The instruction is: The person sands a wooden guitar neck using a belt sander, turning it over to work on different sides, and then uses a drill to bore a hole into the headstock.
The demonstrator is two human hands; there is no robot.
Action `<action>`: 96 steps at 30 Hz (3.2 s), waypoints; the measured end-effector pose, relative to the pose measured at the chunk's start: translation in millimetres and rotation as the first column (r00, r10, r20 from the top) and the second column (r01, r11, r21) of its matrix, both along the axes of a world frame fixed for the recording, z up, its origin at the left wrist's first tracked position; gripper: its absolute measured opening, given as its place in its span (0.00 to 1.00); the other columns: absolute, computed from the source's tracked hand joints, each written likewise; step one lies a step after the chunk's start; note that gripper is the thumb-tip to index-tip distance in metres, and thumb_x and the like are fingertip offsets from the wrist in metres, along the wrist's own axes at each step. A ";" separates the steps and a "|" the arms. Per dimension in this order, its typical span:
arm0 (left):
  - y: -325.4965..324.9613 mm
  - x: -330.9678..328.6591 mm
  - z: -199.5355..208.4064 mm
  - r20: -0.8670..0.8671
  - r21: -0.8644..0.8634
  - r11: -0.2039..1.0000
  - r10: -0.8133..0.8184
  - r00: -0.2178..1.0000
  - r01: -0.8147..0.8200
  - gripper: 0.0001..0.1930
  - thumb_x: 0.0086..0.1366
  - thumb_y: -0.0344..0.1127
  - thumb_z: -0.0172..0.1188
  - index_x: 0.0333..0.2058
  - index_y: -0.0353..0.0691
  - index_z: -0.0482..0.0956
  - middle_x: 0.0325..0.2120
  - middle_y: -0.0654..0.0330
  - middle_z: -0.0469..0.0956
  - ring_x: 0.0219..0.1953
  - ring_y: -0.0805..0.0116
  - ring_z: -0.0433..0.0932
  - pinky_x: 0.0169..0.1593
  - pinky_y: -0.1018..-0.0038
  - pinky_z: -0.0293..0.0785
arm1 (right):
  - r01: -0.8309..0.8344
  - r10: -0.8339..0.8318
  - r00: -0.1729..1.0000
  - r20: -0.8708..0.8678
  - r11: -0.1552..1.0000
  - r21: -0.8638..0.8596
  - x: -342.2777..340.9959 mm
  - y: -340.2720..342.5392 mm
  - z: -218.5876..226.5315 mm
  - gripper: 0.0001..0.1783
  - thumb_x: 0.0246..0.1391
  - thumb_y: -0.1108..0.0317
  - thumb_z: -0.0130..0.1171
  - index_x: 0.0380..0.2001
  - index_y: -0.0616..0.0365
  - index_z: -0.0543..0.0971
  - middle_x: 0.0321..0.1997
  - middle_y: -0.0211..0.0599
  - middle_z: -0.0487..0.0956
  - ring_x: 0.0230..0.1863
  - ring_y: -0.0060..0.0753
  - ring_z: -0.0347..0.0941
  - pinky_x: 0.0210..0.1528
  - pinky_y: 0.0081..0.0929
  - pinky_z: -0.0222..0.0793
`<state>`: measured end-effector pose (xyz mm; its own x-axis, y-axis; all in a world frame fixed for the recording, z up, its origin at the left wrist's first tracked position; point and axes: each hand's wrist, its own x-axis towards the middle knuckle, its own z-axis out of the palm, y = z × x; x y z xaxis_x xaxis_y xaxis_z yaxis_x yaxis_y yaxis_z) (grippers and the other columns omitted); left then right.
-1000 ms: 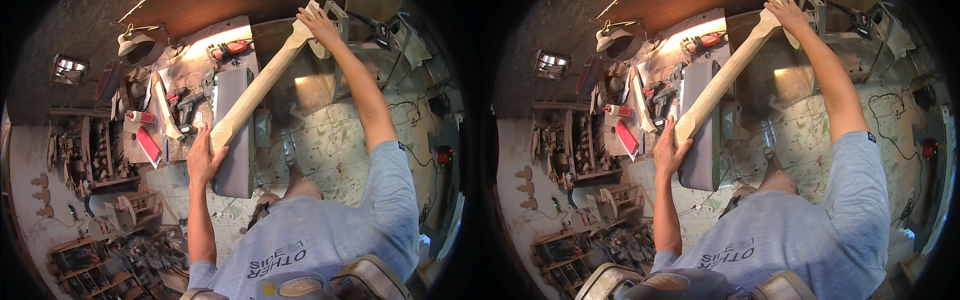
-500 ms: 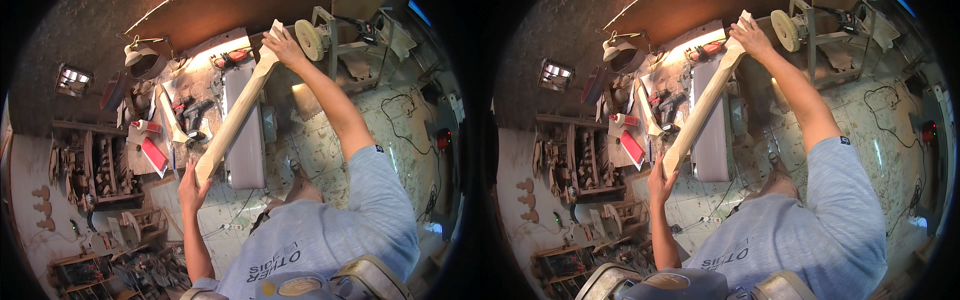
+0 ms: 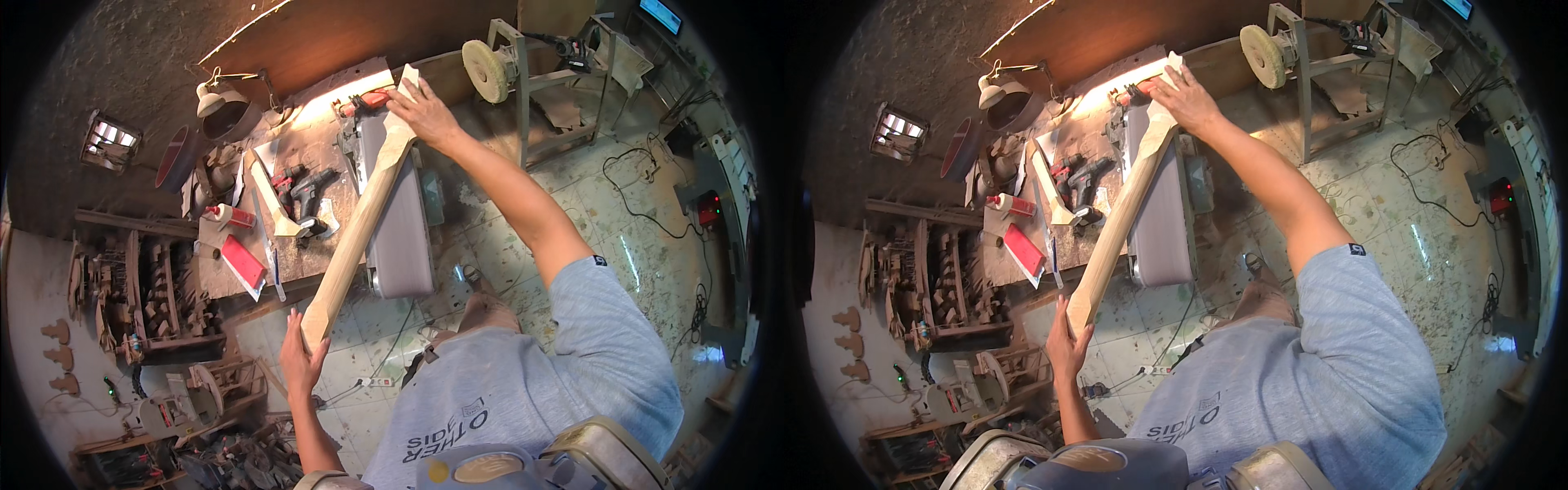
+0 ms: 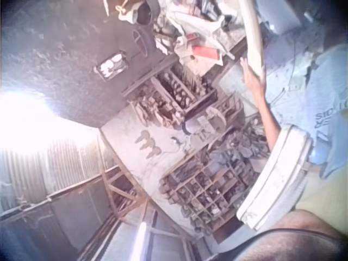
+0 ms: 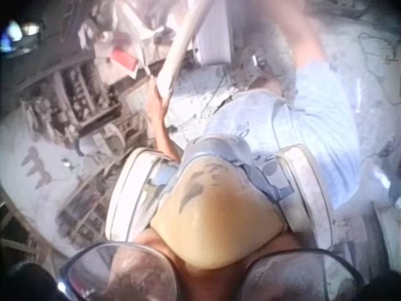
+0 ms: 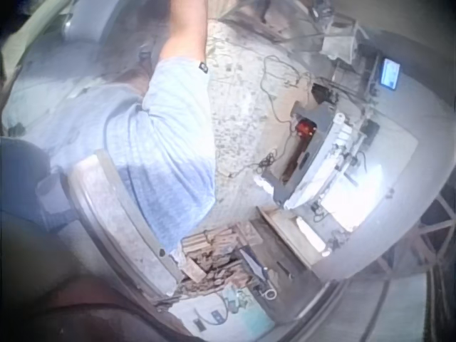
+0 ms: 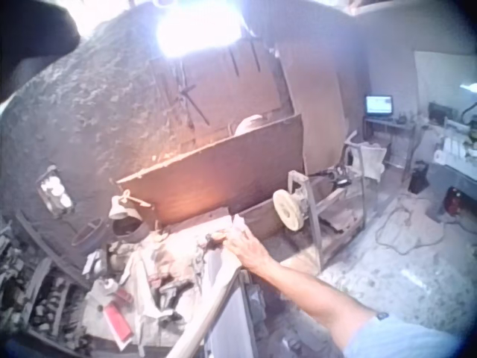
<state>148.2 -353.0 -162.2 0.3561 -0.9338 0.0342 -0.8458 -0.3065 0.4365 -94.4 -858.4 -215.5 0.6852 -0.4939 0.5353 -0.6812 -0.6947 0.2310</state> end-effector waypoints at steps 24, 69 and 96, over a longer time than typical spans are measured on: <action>-264.4 -80.1 -0.9 0.133 -0.052 0.972 -0.221 0.966 0.229 0.40 0.59 0.53 0.69 0.66 0.39 0.69 0.69 0.49 0.66 0.70 0.53 0.66 0.70 0.60 0.64 | 0.344 -0.364 0.867 -0.340 0.931 -0.119 -199.1 -191.5 16.0 0.35 0.60 0.72 0.53 0.71 0.45 0.64 0.79 0.28 0.60 0.80 0.46 0.50 0.79 0.51 0.47; -114.0 -24.3 -6.5 0.075 -0.029 1.000 -0.006 0.997 0.008 0.41 0.59 0.47 0.71 0.68 0.39 0.66 0.66 0.47 0.70 0.69 0.48 0.68 0.67 0.58 0.68 | 0.162 -0.166 0.970 -0.177 0.986 -0.037 -21.3 -100.1 9.2 0.27 0.66 0.63 0.50 0.68 0.46 0.68 0.77 0.30 0.62 0.79 0.48 0.51 0.79 0.53 0.44; 19.8 9.3 -3.0 0.138 0.060 0.998 0.022 0.990 -0.030 0.47 0.44 0.34 0.75 0.67 0.41 0.67 0.54 0.47 0.79 0.50 0.48 0.81 0.55 0.60 0.77 | 0.070 -0.073 0.988 -0.136 0.997 -0.028 15.3 32.0 23.7 0.32 0.58 0.68 0.59 0.67 0.44 0.70 0.76 0.29 0.64 0.78 0.48 0.54 0.79 0.54 0.46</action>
